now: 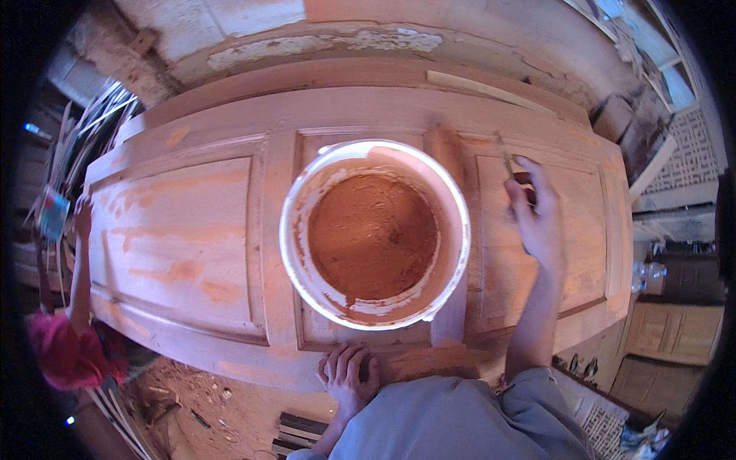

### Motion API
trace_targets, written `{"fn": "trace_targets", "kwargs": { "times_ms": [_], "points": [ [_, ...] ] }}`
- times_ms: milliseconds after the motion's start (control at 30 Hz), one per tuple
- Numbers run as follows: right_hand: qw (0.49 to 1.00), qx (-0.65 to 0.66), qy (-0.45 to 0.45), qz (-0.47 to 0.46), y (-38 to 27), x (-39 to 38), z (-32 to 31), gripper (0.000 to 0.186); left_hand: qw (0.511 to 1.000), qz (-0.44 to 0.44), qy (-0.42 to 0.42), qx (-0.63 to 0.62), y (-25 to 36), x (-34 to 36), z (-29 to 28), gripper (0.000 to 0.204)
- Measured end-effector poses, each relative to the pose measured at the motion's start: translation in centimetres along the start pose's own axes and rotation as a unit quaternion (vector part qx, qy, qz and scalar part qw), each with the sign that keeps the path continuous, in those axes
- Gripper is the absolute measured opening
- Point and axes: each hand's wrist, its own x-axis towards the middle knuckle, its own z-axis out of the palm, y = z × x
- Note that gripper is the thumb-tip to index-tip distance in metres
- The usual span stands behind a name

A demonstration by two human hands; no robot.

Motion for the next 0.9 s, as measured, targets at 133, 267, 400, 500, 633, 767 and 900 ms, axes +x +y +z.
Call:
{"fn": "trace_targets", "kwargs": {
  "times_ms": [133, 267, 400, 500, 633, 767, 900],
  "points": [
    [0.951, -0.139, -0.172, -0.216, -8.9, -2.3, -3.4, 0.031, 1.0, 0.004, 0.006, -0.004, -0.6, -0.7, 0.3, 0.025],
    [0.835, -0.342, -0.287, -0.322, -14.2, -2.6, -0.7, 0.024, 1.0, 0.002, 0.001, -0.021, -0.2, -0.2, 0.0, 0.024],
    [0.753, -0.464, -0.274, -0.376, -16.7, -1.6, 2.1, 0.016, 0.999, 0.001, 0.021, -0.03, -0.2, -0.3, 0.1, 0.025],
    [0.689, -0.526, -0.292, -0.404, -18.1, -0.5, 5.2, 0.014, 0.998, -0.006, 0.04, -0.038, -0.2, -0.5, 0.4, 0.026],
    [0.644, -0.592, -0.316, -0.369, -17.1, 2.1, 9.4, 0.016, 0.998, -0.002, 0.051, -0.031, -0.4, -0.7, 0.5, 0.025],
    [0.537, -0.685, -0.351, -0.345, -18.2, 2.2, 11.9, 0.015, 0.998, 0.007, 0.05, -0.022, -0.5, -0.8, 0.4, 0.027],
    [0.464, -0.737, -0.407, -0.274, -17.6, 2.1, 14.9, 0.02, 0.998, 0.018, 0.057, -0.03, -0.7, -0.9, 0.7, 0.027]
  ]
}}
